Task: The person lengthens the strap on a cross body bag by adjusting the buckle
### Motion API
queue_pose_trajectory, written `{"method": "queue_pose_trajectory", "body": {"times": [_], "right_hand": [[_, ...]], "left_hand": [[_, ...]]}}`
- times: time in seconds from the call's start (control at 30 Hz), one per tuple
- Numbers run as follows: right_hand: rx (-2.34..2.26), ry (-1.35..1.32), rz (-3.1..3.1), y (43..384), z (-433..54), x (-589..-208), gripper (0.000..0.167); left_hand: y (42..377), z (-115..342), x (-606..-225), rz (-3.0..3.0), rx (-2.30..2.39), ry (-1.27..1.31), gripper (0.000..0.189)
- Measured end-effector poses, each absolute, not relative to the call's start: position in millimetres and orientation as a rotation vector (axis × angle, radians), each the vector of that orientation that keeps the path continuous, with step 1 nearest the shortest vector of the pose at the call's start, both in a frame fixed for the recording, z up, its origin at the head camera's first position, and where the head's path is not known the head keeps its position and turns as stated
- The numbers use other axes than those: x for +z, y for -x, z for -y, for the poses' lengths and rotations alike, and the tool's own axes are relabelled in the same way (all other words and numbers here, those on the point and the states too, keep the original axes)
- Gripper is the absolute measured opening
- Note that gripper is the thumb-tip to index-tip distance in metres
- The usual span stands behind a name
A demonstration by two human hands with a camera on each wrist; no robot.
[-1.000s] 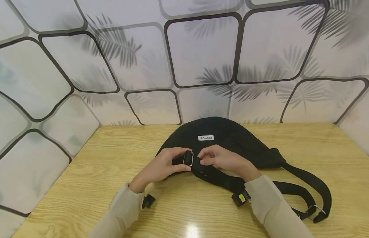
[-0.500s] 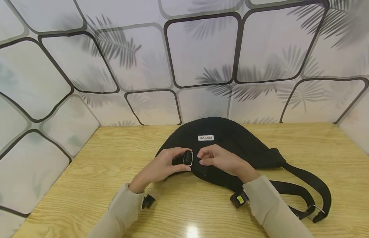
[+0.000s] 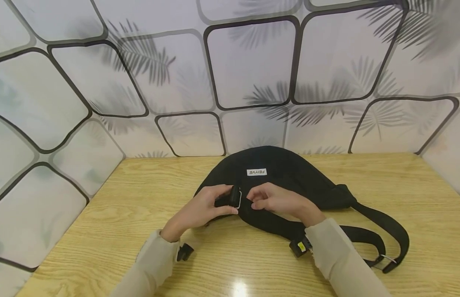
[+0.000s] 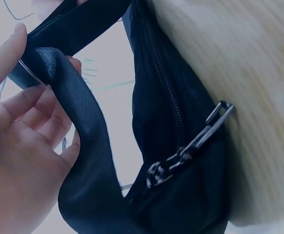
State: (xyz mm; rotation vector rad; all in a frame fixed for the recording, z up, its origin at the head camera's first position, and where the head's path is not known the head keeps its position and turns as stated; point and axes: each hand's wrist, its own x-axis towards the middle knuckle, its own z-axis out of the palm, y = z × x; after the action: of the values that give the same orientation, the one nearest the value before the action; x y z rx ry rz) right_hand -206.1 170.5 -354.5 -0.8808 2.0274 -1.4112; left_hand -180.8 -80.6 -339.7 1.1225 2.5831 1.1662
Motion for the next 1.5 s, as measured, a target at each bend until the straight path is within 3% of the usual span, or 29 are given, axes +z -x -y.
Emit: {"method": "queue_pose_trajectory", "body": {"times": [0.23, 0.47, 1.07, 1.5], "right_hand": [[-1.416, 0.955, -2.031, 210, -172, -359, 0.008], [-1.508, 0.934, -2.021, 206, -165, -358, 0.006], [-1.358, 0.972, -2.028, 207, -177, -352, 0.011], [-1.581, 0.855, -2.029, 201, -162, -348, 0.006]], "left_hand": [[181, 82, -339, -2.562, 1.199, -1.148, 0.047], [180, 76, -344, -2.484, 1.218, -1.135, 0.03], [180, 80, -342, -2.551, 1.214, -1.127, 0.043], [176, 73, -343, -2.563, 1.122, -1.101, 0.026]]}}
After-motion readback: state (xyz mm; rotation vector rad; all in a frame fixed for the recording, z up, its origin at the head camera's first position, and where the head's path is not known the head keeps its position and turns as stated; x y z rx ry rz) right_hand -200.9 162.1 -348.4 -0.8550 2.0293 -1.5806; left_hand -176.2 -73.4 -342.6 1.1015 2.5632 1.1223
